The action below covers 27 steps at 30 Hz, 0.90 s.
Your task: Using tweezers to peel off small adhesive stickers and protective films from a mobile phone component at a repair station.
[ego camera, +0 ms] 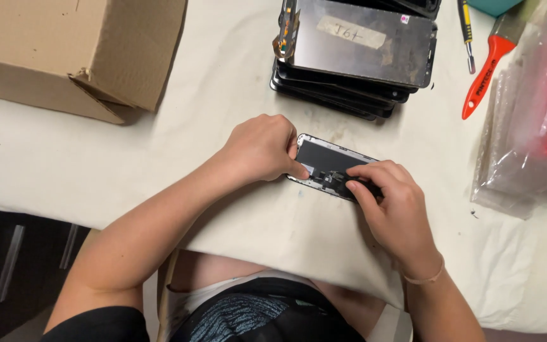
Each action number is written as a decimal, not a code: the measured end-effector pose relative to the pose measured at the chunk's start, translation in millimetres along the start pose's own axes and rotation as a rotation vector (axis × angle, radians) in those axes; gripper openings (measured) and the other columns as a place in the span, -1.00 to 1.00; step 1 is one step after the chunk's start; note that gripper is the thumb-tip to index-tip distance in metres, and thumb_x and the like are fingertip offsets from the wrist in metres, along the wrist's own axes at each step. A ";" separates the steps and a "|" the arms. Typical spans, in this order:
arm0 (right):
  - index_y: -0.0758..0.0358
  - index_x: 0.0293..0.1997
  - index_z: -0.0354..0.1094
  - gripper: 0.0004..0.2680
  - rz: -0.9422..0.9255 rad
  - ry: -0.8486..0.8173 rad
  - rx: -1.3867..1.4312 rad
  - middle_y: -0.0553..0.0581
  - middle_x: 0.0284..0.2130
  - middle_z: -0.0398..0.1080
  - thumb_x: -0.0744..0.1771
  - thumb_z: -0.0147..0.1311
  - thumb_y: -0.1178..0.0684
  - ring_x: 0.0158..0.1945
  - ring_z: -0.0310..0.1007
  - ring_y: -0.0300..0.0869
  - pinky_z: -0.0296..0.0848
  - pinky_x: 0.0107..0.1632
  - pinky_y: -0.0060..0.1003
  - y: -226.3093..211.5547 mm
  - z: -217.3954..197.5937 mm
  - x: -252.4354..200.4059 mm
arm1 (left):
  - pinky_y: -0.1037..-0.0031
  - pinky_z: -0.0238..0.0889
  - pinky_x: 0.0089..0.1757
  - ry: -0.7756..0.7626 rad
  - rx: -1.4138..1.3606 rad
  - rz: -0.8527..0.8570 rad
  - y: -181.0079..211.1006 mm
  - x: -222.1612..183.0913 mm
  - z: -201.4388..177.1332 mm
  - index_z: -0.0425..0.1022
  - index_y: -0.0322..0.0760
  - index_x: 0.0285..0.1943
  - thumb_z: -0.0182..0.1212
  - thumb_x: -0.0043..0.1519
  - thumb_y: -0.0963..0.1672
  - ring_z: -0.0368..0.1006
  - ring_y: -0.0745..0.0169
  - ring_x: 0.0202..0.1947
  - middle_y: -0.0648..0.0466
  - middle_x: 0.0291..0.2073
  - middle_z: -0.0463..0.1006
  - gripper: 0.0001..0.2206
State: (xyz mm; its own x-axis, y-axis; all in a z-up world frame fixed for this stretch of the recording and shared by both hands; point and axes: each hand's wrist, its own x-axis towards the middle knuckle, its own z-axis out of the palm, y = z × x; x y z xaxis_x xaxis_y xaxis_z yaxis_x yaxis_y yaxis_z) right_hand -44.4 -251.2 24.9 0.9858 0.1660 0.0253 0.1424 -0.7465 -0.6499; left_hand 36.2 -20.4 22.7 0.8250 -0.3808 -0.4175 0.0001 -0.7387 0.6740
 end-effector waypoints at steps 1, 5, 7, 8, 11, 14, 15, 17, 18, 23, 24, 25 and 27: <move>0.19 -0.11 0.56 -0.92 -0.006 0.004 -0.002 0.08 -0.34 0.49 0.34 0.21 0.16 -0.14 0.52 -0.11 0.52 -0.05 -0.25 4.0 2.8 3.1 | 0.32 0.41 -0.40 0.007 0.001 0.003 -0.1 0.5 -0.6 0.58 -0.24 -0.54 0.55 -0.05 -0.11 0.51 0.03 -0.61 0.02 -0.73 0.49 -0.80; 0.17 -0.14 0.59 -0.93 -0.182 0.016 -0.098 0.05 -0.37 0.45 0.35 0.22 0.16 -0.18 0.49 -0.11 0.52 -0.09 -0.25 17.6 14.2 8.9 | 0.30 0.41 -0.41 0.003 0.034 -0.021 -2.7 7.1 -1.2 0.56 -0.23 -0.60 0.57 -0.08 -0.09 0.51 0.02 -0.64 0.00 -0.76 0.48 -0.76; 0.17 -0.15 0.59 -0.94 -0.201 0.012 -0.115 0.05 -0.37 0.44 0.35 0.23 0.16 -0.19 0.48 -0.12 0.53 -0.10 -0.26 19.0 16.6 7.5 | 0.30 0.42 -0.41 -0.005 0.046 -0.033 -3.5 7.8 0.4 0.56 -0.23 -0.61 0.58 -0.09 -0.08 0.51 0.03 -0.64 0.01 -0.76 0.48 -0.76; 0.17 -0.16 0.59 -0.94 -0.202 0.025 -0.104 0.05 -0.38 0.44 0.35 0.23 0.17 -0.20 0.48 -0.12 0.53 -0.11 -0.26 17.7 16.3 7.3 | 0.26 0.43 -0.39 -0.007 0.064 -0.033 -2.7 7.7 0.3 0.57 -0.25 -0.60 0.58 -0.08 -0.08 0.53 -0.03 -0.62 -0.03 -0.74 0.50 -0.76; 0.16 -0.17 0.60 -0.95 -0.196 0.048 -0.092 0.04 -0.39 0.43 0.35 0.23 0.18 -0.22 0.47 -0.14 0.52 -0.11 -0.28 14.8 16.9 7.3 | 0.21 0.45 -0.34 -0.027 0.090 -0.044 1.1 3.9 -4.5 0.59 -0.27 -0.58 0.57 -0.07 -0.08 0.55 -0.11 -0.57 -0.08 -0.71 0.52 -0.76; 0.16 -0.18 0.60 -0.95 -0.187 0.063 -0.094 0.03 -0.40 0.42 0.35 0.23 0.17 -0.24 0.46 -0.15 0.52 -0.13 -0.30 16.7 19.0 4.9 | 0.20 0.46 -0.32 -0.076 0.101 -0.065 4.4 2.4 -6.2 0.60 -0.27 -0.55 0.55 -0.04 -0.09 0.57 -0.12 -0.54 -0.09 -0.69 0.54 -0.78; 0.16 -0.18 0.60 -0.95 -0.205 0.071 -0.097 0.03 -0.40 0.41 0.35 0.23 0.18 -0.25 0.45 -0.16 0.52 -0.14 -0.31 17.5 20.0 4.8 | 0.21 0.47 -0.31 -0.089 0.104 -0.078 4.8 2.0 -6.8 0.61 -0.27 -0.53 0.54 -0.02 -0.09 0.57 -0.10 -0.53 -0.08 -0.68 0.55 -0.80; 0.15 -0.18 0.61 -0.94 -0.200 0.071 -0.080 0.03 -0.41 0.41 0.35 0.24 0.18 -0.25 0.45 -0.16 0.52 -0.14 -0.31 16.0 21.6 4.4 | 0.19 0.47 -0.30 -0.111 0.107 -0.083 4.5 5.0 -6.3 0.61 -0.27 -0.53 0.54 -0.03 -0.08 0.58 -0.11 -0.52 -0.09 -0.66 0.55 -0.79; 0.14 -0.19 0.62 -0.94 -0.197 0.070 -0.064 0.03 -0.42 0.41 0.34 0.24 0.18 -0.25 0.46 -0.16 0.52 -0.14 -0.32 14.6 22.8 4.1 | 0.18 0.46 -0.30 -0.131 0.109 -0.090 3.7 5.8 -6.1 0.61 -0.27 -0.52 0.54 -0.03 -0.08 0.58 -0.12 -0.50 -0.10 -0.65 0.55 -0.78; 0.14 -0.20 0.62 -0.95 -0.221 0.075 -0.095 0.02 -0.42 0.41 0.34 0.26 0.19 -0.26 0.45 -0.17 0.52 -0.15 -0.33 18.1 26.4 5.0 | 0.11 0.48 -0.30 -0.143 0.191 -0.083 3.3 17.9 -6.0 0.65 -0.29 -0.46 0.56 -0.04 -0.04 0.61 -0.16 -0.47 -0.12 -0.63 0.58 -0.75; 0.14 -0.19 0.62 -0.94 -0.222 0.081 -0.098 0.02 -0.41 0.40 0.34 0.26 0.19 -0.25 0.45 -0.17 0.52 -0.14 -0.32 18.8 26.8 4.8 | 0.09 0.48 -0.32 -0.131 0.230 -0.062 2.8 21.3 -5.8 0.66 -0.28 -0.45 0.59 -0.07 -0.02 0.61 -0.17 -0.47 -0.11 -0.63 0.58 -0.72; 0.14 -0.19 0.62 -0.94 -0.224 0.079 -0.097 0.02 -0.41 0.40 0.34 0.26 0.19 -0.25 0.45 -0.17 0.52 -0.14 -0.32 18.5 27.7 5.1 | 0.09 0.48 -0.32 -0.130 0.229 -0.064 1.2 26.0 -4.2 0.66 -0.28 -0.45 0.59 -0.07 -0.02 0.61 -0.17 -0.47 -0.11 -0.63 0.58 -0.72; 0.14 -0.20 0.63 -0.93 -0.237 0.099 -0.120 0.01 -0.42 0.40 0.35 0.25 0.22 -0.27 0.44 -0.17 0.52 -0.16 -0.33 18.6 27.5 6.5 | 0.05 0.49 -0.39 -0.094 0.294 -0.024 -1.2 35.3 -0.7 0.66 -0.27 -0.48 0.63 -0.11 0.01 0.58 -0.14 -0.56 -0.07 -0.69 0.54 -0.68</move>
State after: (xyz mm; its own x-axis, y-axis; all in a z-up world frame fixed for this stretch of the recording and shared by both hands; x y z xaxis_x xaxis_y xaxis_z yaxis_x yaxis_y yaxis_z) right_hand -37.8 -246.3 -7.9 0.9267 0.2860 0.2439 0.3740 -0.7662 -0.5226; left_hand 65.6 -32.6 7.6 0.7711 -0.4012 -0.4945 -0.1562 -0.8720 0.4639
